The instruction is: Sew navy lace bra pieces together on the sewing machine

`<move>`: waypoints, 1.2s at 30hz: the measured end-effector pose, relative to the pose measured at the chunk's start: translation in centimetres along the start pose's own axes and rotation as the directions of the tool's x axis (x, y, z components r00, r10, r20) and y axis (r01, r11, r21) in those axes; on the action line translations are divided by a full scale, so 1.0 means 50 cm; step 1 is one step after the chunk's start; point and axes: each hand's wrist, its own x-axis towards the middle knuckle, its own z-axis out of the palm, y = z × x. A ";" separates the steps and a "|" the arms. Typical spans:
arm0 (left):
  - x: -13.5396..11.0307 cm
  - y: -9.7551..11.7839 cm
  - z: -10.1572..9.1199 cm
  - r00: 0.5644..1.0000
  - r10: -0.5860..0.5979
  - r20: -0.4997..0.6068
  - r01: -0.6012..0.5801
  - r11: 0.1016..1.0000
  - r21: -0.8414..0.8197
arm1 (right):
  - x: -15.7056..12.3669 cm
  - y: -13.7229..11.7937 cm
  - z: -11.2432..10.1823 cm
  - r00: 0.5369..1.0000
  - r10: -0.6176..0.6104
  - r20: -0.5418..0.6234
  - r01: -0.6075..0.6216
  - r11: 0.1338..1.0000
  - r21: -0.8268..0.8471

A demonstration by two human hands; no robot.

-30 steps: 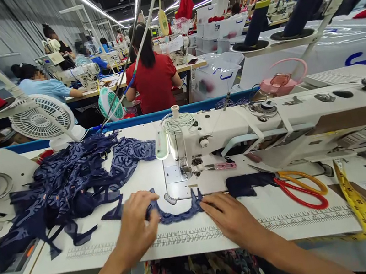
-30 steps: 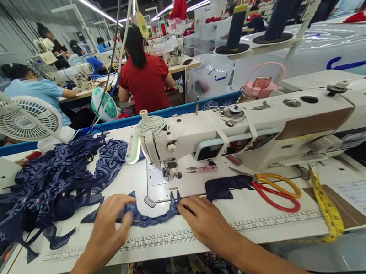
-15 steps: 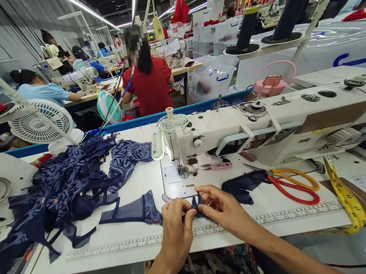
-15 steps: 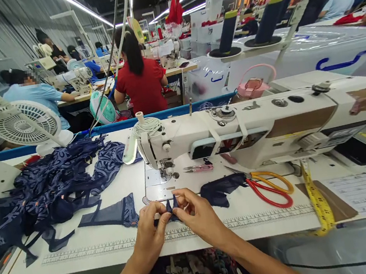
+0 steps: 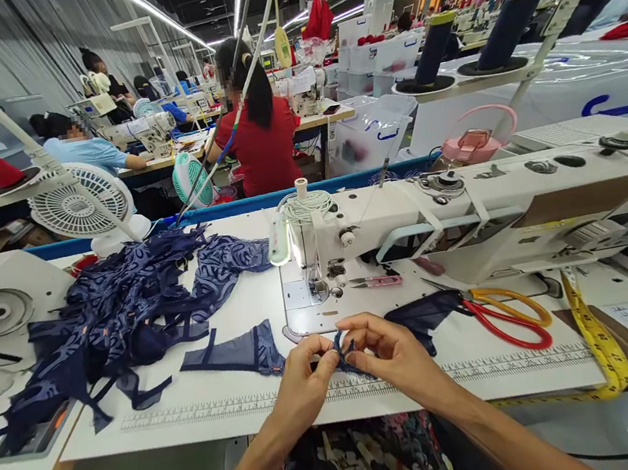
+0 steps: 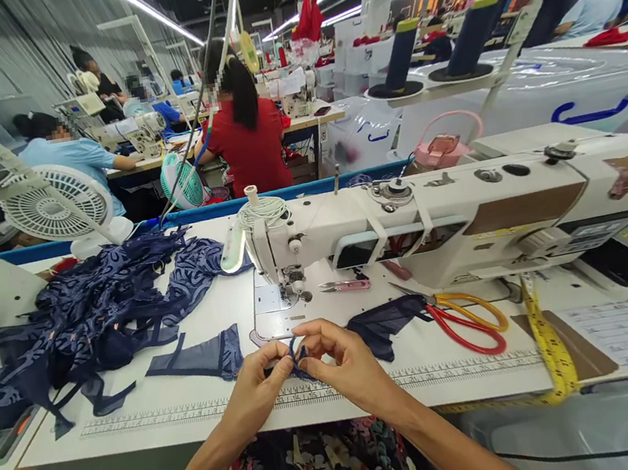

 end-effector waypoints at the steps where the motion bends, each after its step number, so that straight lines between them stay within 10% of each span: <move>1: 0.001 0.003 -0.002 1.000 0.003 0.021 -0.002 1.000 -0.010 | -0.001 -0.001 0.000 1.000 0.004 0.003 -0.004 1.000 0.018; 12: 0.010 0.007 -0.020 0.971 -0.008 0.239 0.071 0.965 -0.252 | -0.003 -0.009 -0.011 0.992 -0.002 0.124 0.011 0.998 -0.067; 23: -0.039 0.013 0.038 0.938 0.246 -0.242 -0.187 0.952 0.243 | 0.001 0.004 0.004 0.977 0.196 -0.089 -0.191 0.980 0.059; 31: -0.029 0.001 0.036 0.962 0.195 -0.189 -0.148 0.960 0.236 | 0.000 -0.001 0.000 0.966 0.255 -0.033 -0.244 0.950 0.197; 36: -0.029 -0.001 0.038 0.969 0.146 -0.200 -0.104 0.973 0.206 | -0.005 0.005 -0.005 0.989 0.095 -0.109 -0.100 0.994 -0.043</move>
